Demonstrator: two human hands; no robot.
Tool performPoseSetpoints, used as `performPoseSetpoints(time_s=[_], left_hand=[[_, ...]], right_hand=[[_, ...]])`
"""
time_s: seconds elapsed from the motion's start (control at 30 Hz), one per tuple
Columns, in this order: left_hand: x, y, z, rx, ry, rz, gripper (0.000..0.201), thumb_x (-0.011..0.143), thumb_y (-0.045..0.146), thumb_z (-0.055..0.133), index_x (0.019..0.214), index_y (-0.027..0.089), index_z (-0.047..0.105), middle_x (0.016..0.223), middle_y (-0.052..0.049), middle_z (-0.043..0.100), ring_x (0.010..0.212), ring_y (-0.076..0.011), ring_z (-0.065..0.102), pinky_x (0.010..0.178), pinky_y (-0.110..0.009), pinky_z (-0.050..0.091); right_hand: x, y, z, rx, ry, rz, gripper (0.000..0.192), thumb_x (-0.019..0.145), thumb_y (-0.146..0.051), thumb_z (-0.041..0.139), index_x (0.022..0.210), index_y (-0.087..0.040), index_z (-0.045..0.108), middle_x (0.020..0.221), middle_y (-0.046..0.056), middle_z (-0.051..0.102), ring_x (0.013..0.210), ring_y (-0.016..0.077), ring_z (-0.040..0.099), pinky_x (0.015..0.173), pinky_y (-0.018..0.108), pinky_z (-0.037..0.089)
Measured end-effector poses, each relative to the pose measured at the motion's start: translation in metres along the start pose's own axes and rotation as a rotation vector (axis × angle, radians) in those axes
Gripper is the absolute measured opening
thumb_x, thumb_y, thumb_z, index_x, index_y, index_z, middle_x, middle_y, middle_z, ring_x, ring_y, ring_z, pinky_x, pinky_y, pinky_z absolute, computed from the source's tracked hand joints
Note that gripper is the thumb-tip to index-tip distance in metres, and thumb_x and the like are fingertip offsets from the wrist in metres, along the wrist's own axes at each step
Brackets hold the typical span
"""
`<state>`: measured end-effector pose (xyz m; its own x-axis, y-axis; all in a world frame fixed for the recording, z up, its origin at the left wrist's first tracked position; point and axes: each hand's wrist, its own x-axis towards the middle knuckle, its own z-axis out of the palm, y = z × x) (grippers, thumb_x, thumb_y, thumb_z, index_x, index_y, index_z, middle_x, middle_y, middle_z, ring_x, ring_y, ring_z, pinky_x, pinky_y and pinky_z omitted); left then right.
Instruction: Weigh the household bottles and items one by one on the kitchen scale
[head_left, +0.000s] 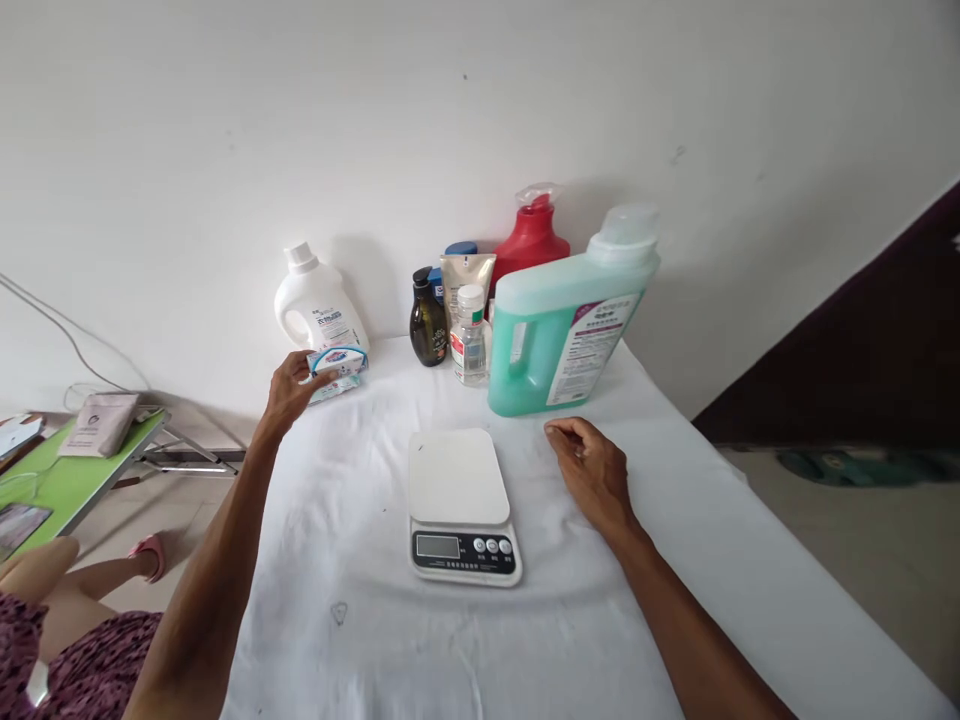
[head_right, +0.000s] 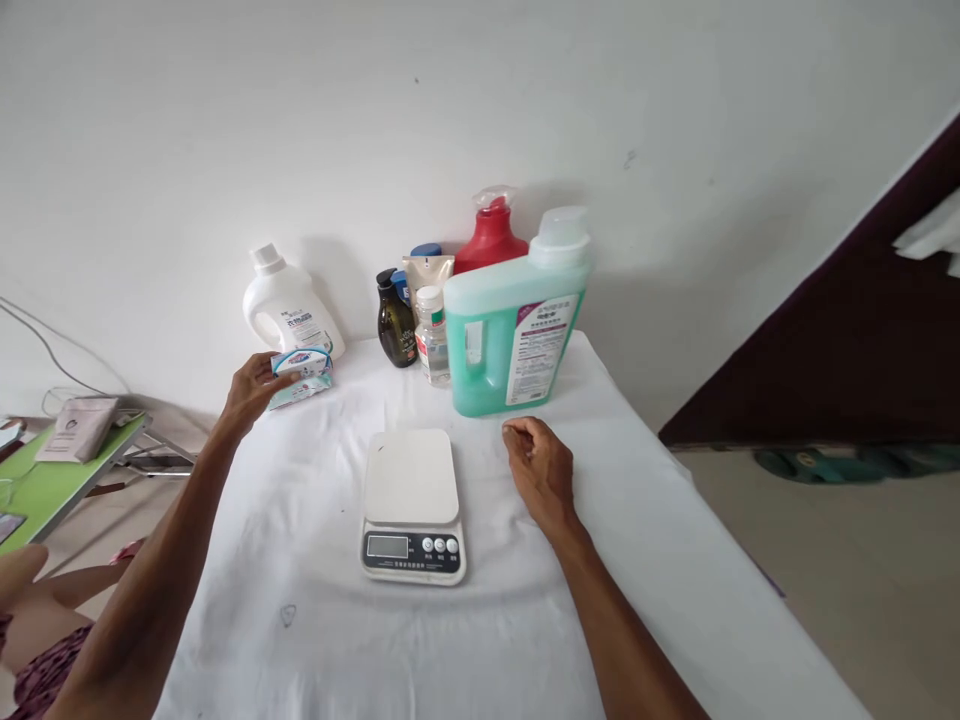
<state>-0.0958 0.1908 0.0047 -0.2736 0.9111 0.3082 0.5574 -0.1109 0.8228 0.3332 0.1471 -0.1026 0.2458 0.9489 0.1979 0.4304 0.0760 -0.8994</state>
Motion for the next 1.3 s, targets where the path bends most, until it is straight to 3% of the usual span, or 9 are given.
performPoseSetpoints(time_s=[0.23,0.37,0.57,0.67,0.73,0.8,0.9,1.03,1.3], left_hand=[[-0.124,0.039,0.064,-0.075,-0.26,0.038,0.059,0.07,0.048,0.092,0.122,0.027,0.072,0.122,-0.008,0.078,0.121,-0.0321,0.072,0.11,-0.048,0.055],[-0.158,0.044,0.089,-0.057,-0.291,0.036,0.059,0.072,0.048,0.092,0.125,0.032,0.073,0.128,-0.008,0.077,0.129,-0.0344,0.069,0.117,-0.052,0.05],[-0.17,0.035,0.1,0.019,-0.28,0.065,0.066,0.07,0.047,0.096,0.13,0.033,0.072,0.141,-0.01,0.073,0.147,-0.0386,0.056,0.128,-0.063,0.033],[-0.173,0.028,0.094,0.013,-0.311,0.074,0.075,0.067,0.053,0.097,0.134,0.033,0.071,0.143,-0.013,0.071,0.152,-0.0397,0.051,0.129,-0.063,0.032],[-0.171,0.022,0.087,-0.054,-0.317,0.097,0.076,0.073,0.066,0.088,0.138,0.031,0.068,0.147,-0.014,0.069,0.15,-0.0391,0.053,0.127,-0.06,0.035],[-0.168,0.013,0.079,-0.144,-0.272,0.08,0.069,0.089,0.076,0.066,0.139,0.029,0.067,0.145,-0.014,0.069,0.143,-0.0356,0.06,0.123,-0.055,0.043],[-0.158,-0.006,0.072,-0.185,-0.115,-0.049,0.063,0.101,0.075,0.044,0.125,0.023,0.071,0.12,-0.014,0.077,0.118,-0.03,0.072,0.106,-0.048,0.056],[-0.148,-0.025,0.071,-0.219,-0.005,-0.136,0.061,0.099,0.075,0.047,0.11,0.02,0.07,0.097,-0.01,0.074,0.088,-0.0231,0.073,0.081,-0.038,0.06],[-0.147,-0.021,0.073,-0.134,-0.048,-0.096,0.052,0.097,0.069,0.056,0.105,0.02,0.071,0.093,-0.008,0.075,0.083,-0.0198,0.071,0.079,-0.035,0.06]], right_hand=[[0.0,0.004,0.002,0.017,0.014,-0.019,0.031,0.085,-0.051,0.054,0.085,-0.023,0.068,0.094,0.009,0.078,0.085,0.0259,0.068,0.086,0.039,0.054],[0.0,0.003,0.002,0.017,0.016,-0.028,0.029,0.085,-0.049,0.054,0.084,-0.023,0.068,0.092,0.009,0.078,0.083,0.0248,0.067,0.085,0.039,0.054],[0.0,0.002,0.003,0.006,0.024,-0.022,0.028,0.084,-0.048,0.053,0.083,-0.023,0.067,0.092,0.009,0.078,0.081,0.0251,0.067,0.084,0.04,0.053],[-0.001,0.0,0.002,0.008,0.024,-0.023,0.028,0.085,-0.048,0.053,0.084,-0.023,0.067,0.092,0.009,0.078,0.082,0.0252,0.067,0.083,0.039,0.053],[-0.001,0.0,0.002,0.01,0.023,-0.023,0.028,0.085,-0.047,0.054,0.084,-0.023,0.067,0.092,0.009,0.078,0.083,0.0253,0.067,0.083,0.039,0.053],[-0.002,-0.001,0.002,0.011,0.024,-0.021,0.028,0.085,-0.047,0.054,0.084,-0.023,0.067,0.092,0.009,0.078,0.083,0.0252,0.067,0.083,0.039,0.053],[-0.003,-0.001,0.002,0.004,0.021,-0.02,0.028,0.085,-0.048,0.054,0.083,-0.023,0.067,0.092,0.009,0.078,0.082,0.0252,0.067,0.084,0.039,0.054],[-0.005,-0.002,0.002,-0.024,0.027,-0.017,0.029,0.084,-0.047,0.054,0.084,-0.022,0.068,0.092,0.009,0.078,0.083,0.0251,0.067,0.086,0.039,0.054],[-0.005,-0.001,0.003,-0.053,0.034,-0.015,0.023,0.085,-0.042,0.056,0.083,-0.023,0.069,0.089,0.007,0.078,0.079,0.0239,0.064,0.082,0.038,0.054]])
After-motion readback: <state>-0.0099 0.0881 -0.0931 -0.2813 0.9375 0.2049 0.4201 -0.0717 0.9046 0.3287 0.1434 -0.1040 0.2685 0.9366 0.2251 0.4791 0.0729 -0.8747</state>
